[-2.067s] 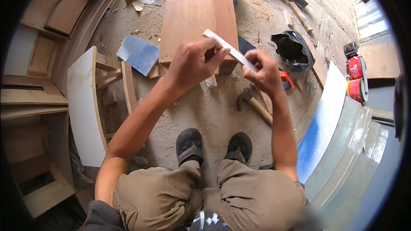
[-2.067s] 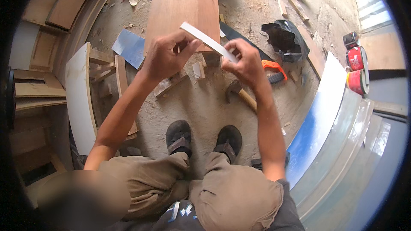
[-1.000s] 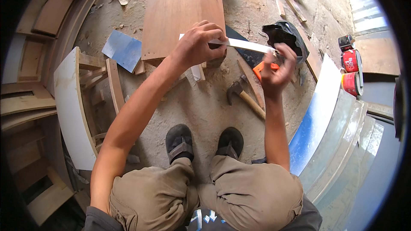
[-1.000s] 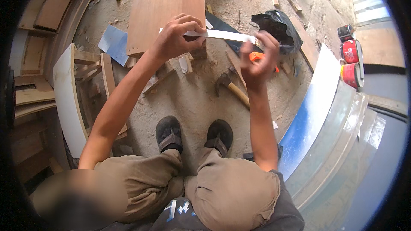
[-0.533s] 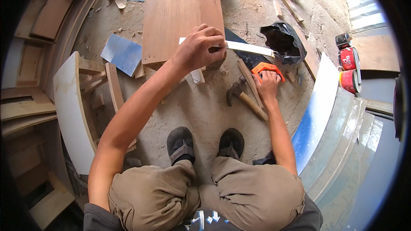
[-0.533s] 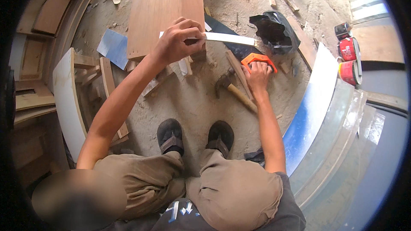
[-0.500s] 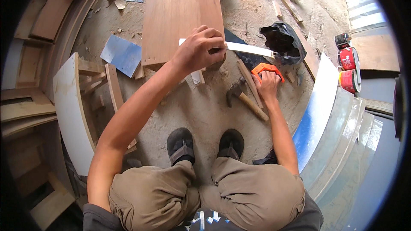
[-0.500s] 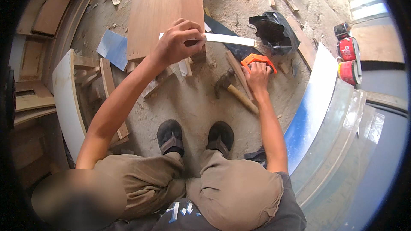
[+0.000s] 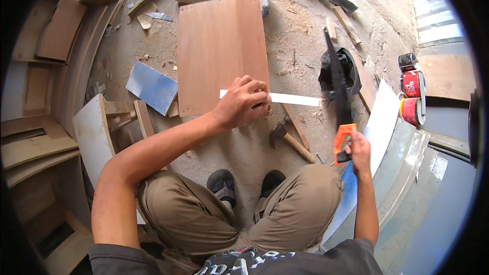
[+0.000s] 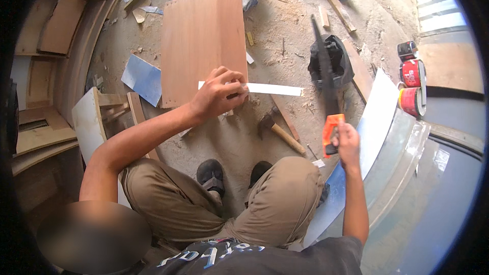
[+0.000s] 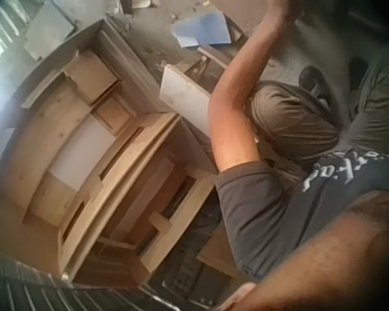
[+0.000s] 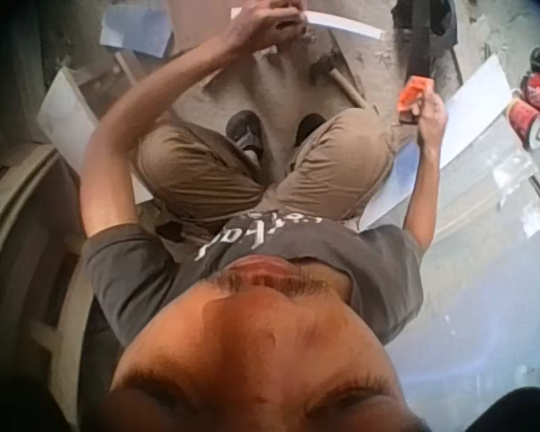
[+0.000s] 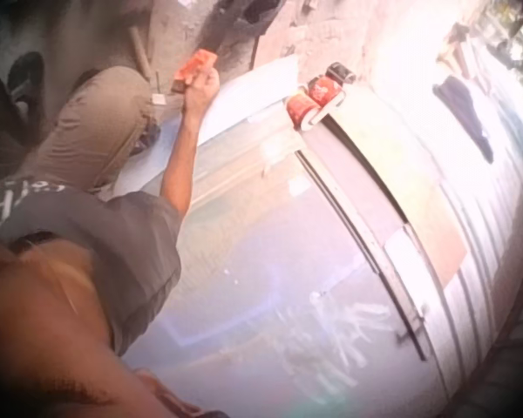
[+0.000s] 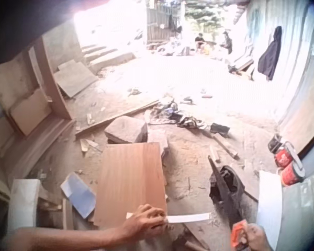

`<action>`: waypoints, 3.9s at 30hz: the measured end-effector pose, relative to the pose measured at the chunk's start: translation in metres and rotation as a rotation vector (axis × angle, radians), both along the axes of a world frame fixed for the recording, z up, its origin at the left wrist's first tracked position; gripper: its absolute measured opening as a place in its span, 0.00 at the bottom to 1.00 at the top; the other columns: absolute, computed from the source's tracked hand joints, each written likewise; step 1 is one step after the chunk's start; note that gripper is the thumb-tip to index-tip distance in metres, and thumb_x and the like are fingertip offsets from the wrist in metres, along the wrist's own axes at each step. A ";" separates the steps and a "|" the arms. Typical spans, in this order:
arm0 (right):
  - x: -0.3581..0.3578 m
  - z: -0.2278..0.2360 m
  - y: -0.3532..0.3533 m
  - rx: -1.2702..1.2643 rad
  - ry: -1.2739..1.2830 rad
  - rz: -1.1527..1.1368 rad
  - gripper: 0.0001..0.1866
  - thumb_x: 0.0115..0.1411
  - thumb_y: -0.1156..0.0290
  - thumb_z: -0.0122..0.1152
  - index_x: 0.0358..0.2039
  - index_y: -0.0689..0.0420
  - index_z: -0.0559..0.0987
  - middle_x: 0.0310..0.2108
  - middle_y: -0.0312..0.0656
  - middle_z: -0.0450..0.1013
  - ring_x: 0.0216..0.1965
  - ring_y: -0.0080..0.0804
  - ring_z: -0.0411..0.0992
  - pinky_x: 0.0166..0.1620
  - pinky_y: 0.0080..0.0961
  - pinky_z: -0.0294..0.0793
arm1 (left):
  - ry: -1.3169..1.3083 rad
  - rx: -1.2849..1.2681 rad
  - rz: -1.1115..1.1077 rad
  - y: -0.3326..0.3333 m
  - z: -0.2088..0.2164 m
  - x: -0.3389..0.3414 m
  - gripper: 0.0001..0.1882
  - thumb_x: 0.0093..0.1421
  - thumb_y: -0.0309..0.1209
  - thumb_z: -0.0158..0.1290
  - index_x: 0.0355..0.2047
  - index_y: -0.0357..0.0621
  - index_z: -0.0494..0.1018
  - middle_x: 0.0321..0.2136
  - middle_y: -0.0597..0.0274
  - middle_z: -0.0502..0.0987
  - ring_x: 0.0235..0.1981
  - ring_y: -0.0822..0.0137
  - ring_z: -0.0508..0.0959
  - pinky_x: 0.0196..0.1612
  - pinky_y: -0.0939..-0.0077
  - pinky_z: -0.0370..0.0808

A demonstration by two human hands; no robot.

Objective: The person assembles a small wooden stool by hand, using a hammer to drive nails into the joints and a hand saw to trim excess wood. They repeatedly adjust and reposition the stool legs and seat to ensure alignment.

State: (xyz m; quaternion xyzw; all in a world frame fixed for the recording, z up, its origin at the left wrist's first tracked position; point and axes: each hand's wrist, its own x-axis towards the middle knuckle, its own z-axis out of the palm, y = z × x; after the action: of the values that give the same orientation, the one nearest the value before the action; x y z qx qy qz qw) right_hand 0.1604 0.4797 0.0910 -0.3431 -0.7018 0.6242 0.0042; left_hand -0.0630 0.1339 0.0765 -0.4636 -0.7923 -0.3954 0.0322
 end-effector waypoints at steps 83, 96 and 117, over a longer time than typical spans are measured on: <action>0.019 0.064 -0.268 -0.172 0.225 -0.042 0.11 0.68 0.68 0.52 0.40 0.65 0.69 0.18 0.34 0.67 0.19 0.16 0.63 0.23 0.19 0.62 | 0.116 -0.011 0.026 0.004 -0.004 -0.001 0.11 0.48 0.29 0.64 0.34 0.54 0.81 0.38 0.69 0.78 0.38 0.62 0.74 0.45 0.67 0.74; 0.013 0.083 -0.261 -0.227 0.213 -0.038 0.10 0.69 0.68 0.52 0.40 0.63 0.68 0.21 0.32 0.66 0.20 0.14 0.62 0.23 0.16 0.59 | 0.112 -0.017 0.024 0.002 -0.001 -0.001 0.15 0.46 0.26 0.64 0.37 0.52 0.82 0.39 0.68 0.79 0.37 0.61 0.75 0.45 0.66 0.75; 0.040 0.077 -0.268 -0.248 0.186 -0.060 0.10 0.69 0.67 0.51 0.40 0.62 0.67 0.18 0.31 0.64 0.18 0.13 0.60 0.21 0.16 0.59 | 0.108 -0.041 0.049 0.001 -0.002 0.000 0.14 0.47 0.27 0.65 0.36 0.52 0.81 0.40 0.69 0.79 0.38 0.62 0.74 0.45 0.65 0.74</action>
State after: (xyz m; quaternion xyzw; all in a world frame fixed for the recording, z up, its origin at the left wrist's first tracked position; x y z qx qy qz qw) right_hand 0.2001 0.2119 0.1684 -0.3025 -0.6055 0.7347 0.0456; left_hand -0.0628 0.1348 0.0747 -0.4652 -0.8085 -0.3525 0.0751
